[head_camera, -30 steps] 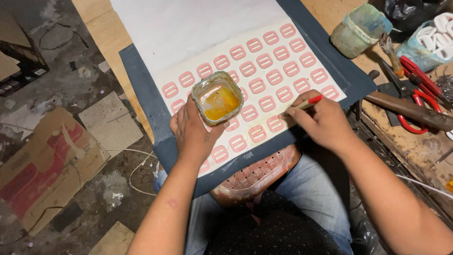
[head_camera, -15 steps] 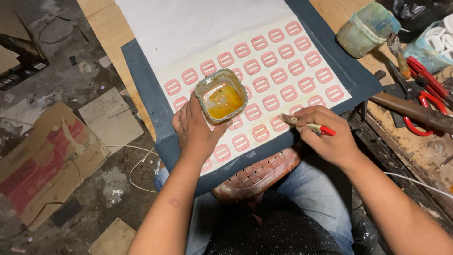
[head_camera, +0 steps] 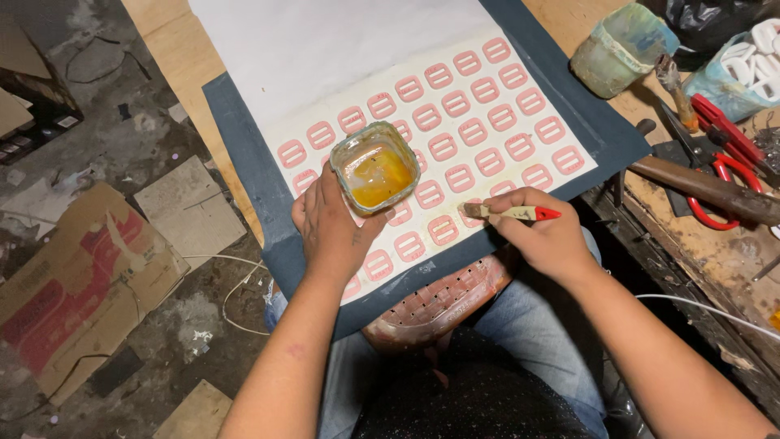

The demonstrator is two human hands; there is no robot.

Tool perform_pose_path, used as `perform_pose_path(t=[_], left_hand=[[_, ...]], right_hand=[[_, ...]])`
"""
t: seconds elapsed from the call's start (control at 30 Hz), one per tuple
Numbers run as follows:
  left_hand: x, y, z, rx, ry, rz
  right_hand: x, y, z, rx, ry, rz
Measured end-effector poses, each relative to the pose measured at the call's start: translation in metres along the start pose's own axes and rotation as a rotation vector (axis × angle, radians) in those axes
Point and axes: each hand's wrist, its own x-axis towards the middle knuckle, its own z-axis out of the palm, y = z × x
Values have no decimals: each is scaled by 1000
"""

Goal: The person pours a yellow liquid from a metal can into a small glass container, then uses a brush to apply the liquid onto a grid of pink rectangular shapes on a white sheet. The person repeatedly dips the brush into the container and paints each shape in sequence.

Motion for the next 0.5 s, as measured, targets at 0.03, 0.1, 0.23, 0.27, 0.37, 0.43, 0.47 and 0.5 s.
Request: perform_pose_path(t=[0.03, 0.1, 0.23, 0.27, 0.37, 0.43, 0.47, 0.5], left_hand=[[0, 1, 0, -2, -5, -5], [0, 2, 0, -3, 4, 2], [0, 2, 1, -3, 20, 4], [0, 1, 1, -3, 19, 4], [0, 1, 1, -3, 14, 2], [0, 0, 1, -3, 6, -4], [0, 0, 1, -2, 4, -8], [0, 0, 1, -2, 2, -12]], right_hand=[[1, 2, -2, 10, 31, 53], [1, 2, -6, 6, 52, 61], [-3, -5, -11, -10, -7, 48], [-6, -9, -10, -5, -28, 88], [-15, -20, -5, -385, -26, -324], [-19, -24, 8, -458, -9, -467], [-20, -27, 12, -494, 0, -539], [-19, -29, 14, -479, 1, -537]])
